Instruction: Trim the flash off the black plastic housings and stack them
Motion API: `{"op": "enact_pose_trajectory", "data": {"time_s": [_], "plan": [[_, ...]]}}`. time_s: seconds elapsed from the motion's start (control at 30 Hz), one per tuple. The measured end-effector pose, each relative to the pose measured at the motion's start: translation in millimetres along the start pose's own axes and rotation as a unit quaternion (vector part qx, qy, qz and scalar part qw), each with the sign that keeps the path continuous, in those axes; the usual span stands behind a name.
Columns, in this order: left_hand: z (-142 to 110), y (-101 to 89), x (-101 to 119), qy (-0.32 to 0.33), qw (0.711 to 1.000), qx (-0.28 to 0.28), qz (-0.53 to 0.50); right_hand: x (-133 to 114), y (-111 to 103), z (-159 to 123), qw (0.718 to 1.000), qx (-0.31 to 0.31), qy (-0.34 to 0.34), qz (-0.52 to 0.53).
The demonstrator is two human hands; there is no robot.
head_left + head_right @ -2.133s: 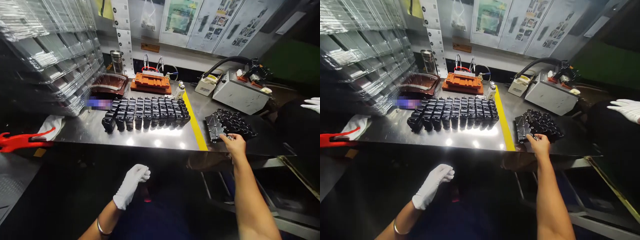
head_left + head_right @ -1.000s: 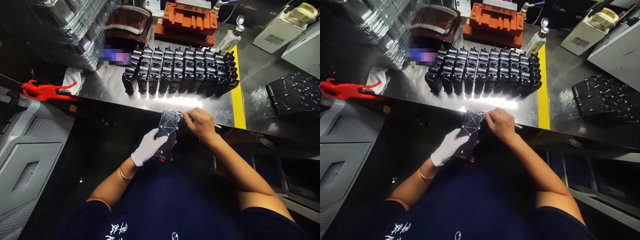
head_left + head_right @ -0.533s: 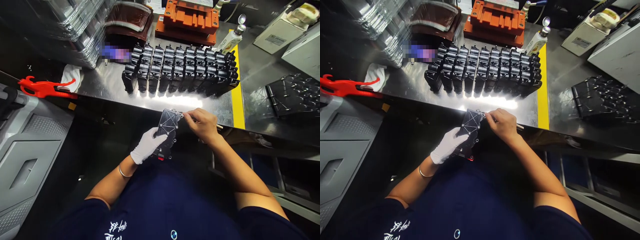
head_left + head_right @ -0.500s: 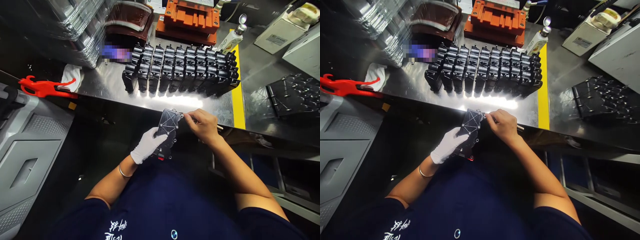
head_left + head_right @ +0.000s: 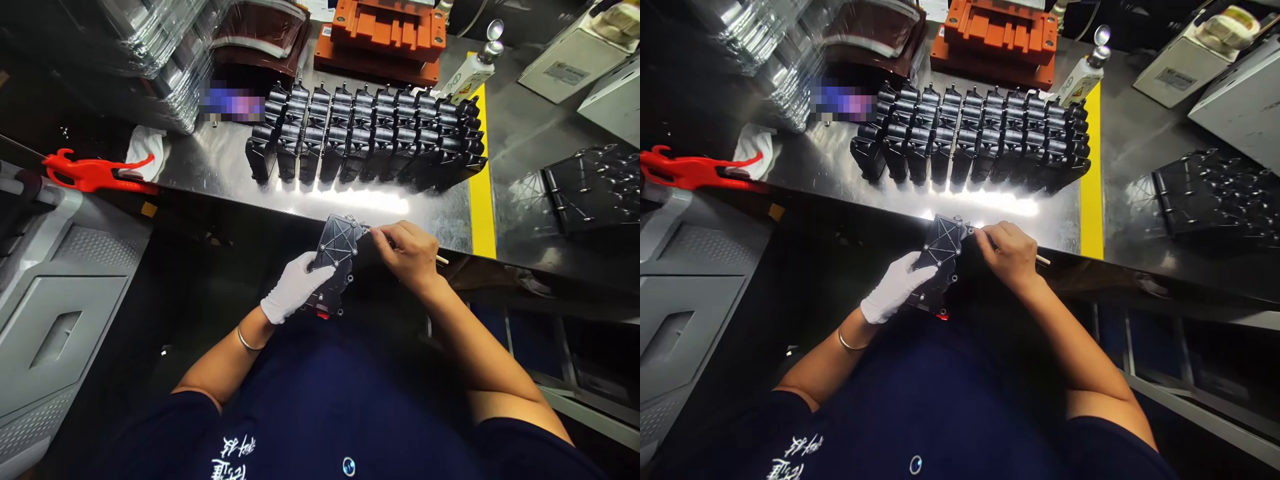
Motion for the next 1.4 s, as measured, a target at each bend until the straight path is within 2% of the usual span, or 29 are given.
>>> {"op": "enact_pose_trajectory", "data": {"time_s": [0.2,0.3,0.47,0.57,0.73,0.9,1.13,1.4], "plan": [[0,0.9,-2,-0.004,1.000,-0.006,-0.009,4,7,4,1.000,-0.013,0.018,-0.011],[0,-0.1,-1,-0.002,1.000,-0.003,-0.004,7,5,5,0.999,-0.022,0.029,0.017],[2,-1.1,-2,0.004,1.000,-0.006,-0.001,-2,3,-5,0.989,-0.101,-0.008,0.109],[3,-0.8,-2,0.008,1.000,0.003,-0.012,-7,2,-12,0.985,-0.128,-0.026,0.110],[4,0.9,-1,0.000,1.000,0.017,-0.022,-10,0,-13,0.990,-0.119,-0.052,0.054],[4,1.4,-1,-0.005,0.999,0.030,-0.029,-8,-6,-10,0.997,-0.064,-0.035,-0.007],[4,2.7,-1,-0.020,0.999,0.036,-0.032,-9,-7,-14,0.999,-0.047,-0.017,0.005],[4,2.6,-2,-0.020,0.998,0.038,-0.037,-5,-2,-19,0.997,-0.059,0.005,0.054]]}}
Point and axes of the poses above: each hand's wrist, its own z-axis towards the middle knuckle, its own y-axis out of the palm, x = y × z, the point moved 8 cm from there along z, towards the middle knuckle, and after that the axes turned 9 degrees about y, right-handed, at the moved point
